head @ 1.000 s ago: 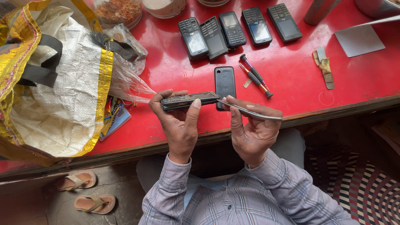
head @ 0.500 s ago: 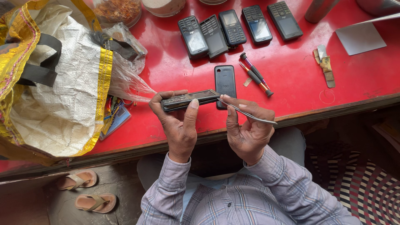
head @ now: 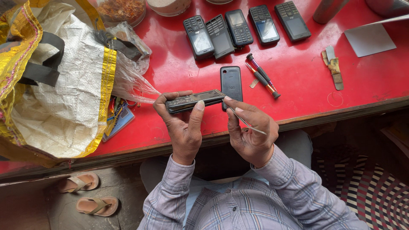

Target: The person sits at a red workbench covered with feature phones and disassembles one phone: they pry off the back cover and keypad, remove internal parts by hand, then use a screwdriver and tweezers to unscrew and lift components from the phone body, working on the exposed internals through the end of the clip.

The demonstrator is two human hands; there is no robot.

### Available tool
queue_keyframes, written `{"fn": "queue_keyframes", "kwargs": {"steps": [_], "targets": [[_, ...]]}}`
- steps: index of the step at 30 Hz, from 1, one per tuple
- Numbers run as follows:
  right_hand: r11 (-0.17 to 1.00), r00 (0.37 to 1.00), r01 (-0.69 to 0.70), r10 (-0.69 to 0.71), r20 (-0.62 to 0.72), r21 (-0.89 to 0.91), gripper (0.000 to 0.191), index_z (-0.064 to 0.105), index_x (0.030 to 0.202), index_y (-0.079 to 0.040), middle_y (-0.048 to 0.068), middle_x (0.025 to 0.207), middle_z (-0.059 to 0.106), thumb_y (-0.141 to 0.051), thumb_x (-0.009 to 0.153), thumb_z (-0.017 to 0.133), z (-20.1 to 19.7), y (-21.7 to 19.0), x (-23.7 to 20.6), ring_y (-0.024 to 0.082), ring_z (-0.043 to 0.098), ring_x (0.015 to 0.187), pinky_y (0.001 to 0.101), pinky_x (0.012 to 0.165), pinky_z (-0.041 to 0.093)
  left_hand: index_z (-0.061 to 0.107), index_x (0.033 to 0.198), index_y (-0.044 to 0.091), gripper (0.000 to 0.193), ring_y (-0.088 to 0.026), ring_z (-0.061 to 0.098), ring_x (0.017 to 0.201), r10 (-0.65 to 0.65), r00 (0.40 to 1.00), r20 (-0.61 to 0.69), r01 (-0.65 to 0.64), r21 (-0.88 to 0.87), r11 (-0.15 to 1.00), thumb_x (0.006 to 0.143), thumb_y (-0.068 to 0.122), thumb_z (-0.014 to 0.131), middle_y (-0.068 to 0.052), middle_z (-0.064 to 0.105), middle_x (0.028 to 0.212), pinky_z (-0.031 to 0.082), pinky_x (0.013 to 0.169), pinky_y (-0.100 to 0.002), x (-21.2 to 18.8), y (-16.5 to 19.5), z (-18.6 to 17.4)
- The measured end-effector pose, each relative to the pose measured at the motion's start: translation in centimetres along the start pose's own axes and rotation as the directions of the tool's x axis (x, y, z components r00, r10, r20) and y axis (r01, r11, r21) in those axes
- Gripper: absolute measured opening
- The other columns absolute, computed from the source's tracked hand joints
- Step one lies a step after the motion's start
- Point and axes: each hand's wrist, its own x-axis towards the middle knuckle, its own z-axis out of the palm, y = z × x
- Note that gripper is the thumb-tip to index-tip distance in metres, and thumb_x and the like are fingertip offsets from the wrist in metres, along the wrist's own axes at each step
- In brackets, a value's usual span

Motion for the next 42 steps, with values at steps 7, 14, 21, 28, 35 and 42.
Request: {"fn": "queue_keyframes", "kwargs": {"steps": [7,14,21,28,35,42], "targets": [[0.990,0.996,-0.087,0.087,0.009,0.112,0.031,0.047,0.121,-0.001,0.027,0.117,0.072,0.011,0.101,0.068,-0.6,-0.6,0.4,0.032,0.076,0.110,0.0347,0.087,0.067,0.031,0.138,0.008,0.051,-0.020,0.057,0.123,0.028,1.000,-0.003,-0.028,0.043,0.999,0.103,0.004,0.067,-0.018,0.054,0.135,0.049,0.115,-0.037,-0.2,0.2,-0.1],[0.990,0.994,0.109,-0.107,0.023,-0.091,0.034,0.046,0.117,0.000,0.028,0.113,0.071,0.011,0.097,0.072,-0.2,-0.8,0.6,0.035,0.077,0.105,0.0385,0.087,0.067,0.030,0.137,0.009,0.050,-0.020,0.057,0.123,0.024,1.000,0.011,-0.024,0.014,1.000,0.103,0.003,0.067,-0.018,0.054,0.134,0.049,0.115,-0.037,-0.1,0.1,-0.3],[0.999,0.999,0.043,-0.043,0.022,-0.009,0.033,0.044,0.120,0.001,0.028,0.114,0.071,0.010,0.099,0.069,-0.3,-0.3,0.2,0.034,0.077,0.107,0.0373,0.089,0.068,0.030,0.137,0.009,0.052,-0.019,0.057,0.123,0.017,1.000,0.008,-0.018,0.011,1.000,0.102,0.003,0.067,-0.018,0.052,0.135,0.050,0.113,-0.036,-0.2,-0.1,-0.3],[0.928,0.966,-0.136,0.202,-0.161,0.347,0.025,0.040,0.128,-0.003,0.024,0.122,0.066,0.007,0.111,0.054,-1.0,-1.5,-0.4,0.029,0.074,0.109,0.0381,0.098,0.066,0.031,0.137,0.010,0.051,-0.017,0.057,0.121,0.030,1.000,-0.003,-0.030,-0.044,0.999,0.103,0.002,0.067,-0.017,0.053,0.136,0.049,0.112,-0.034,-0.2,-0.2,0.2],[0.900,0.918,-0.396,0.394,0.046,0.181,0.006,0.060,0.114,0.000,0.007,0.099,0.053,0.005,0.111,0.058,-4.3,-0.2,1.6,0.011,0.047,0.080,0.0276,0.072,0.041,0.035,0.134,0.010,0.045,-0.017,0.056,0.121,-0.013,0.999,0.051,0.017,-0.089,0.996,0.104,0.001,0.067,-0.014,0.057,0.133,0.047,0.112,-0.034,-0.1,0.3,-0.5],[0.920,0.924,-0.325,0.260,0.280,0.218,0.029,0.071,0.111,-0.001,0.009,0.111,0.063,0.014,0.087,0.077,-3.3,0.9,3.7,0.013,0.063,0.093,0.0249,0.074,0.058,0.038,0.130,0.010,0.040,-0.018,0.060,0.117,-0.045,0.987,0.154,0.064,-0.118,0.991,0.104,0.008,0.069,-0.012,0.059,0.127,0.052,0.106,-0.033,0.2,0.9,-0.6]]}}
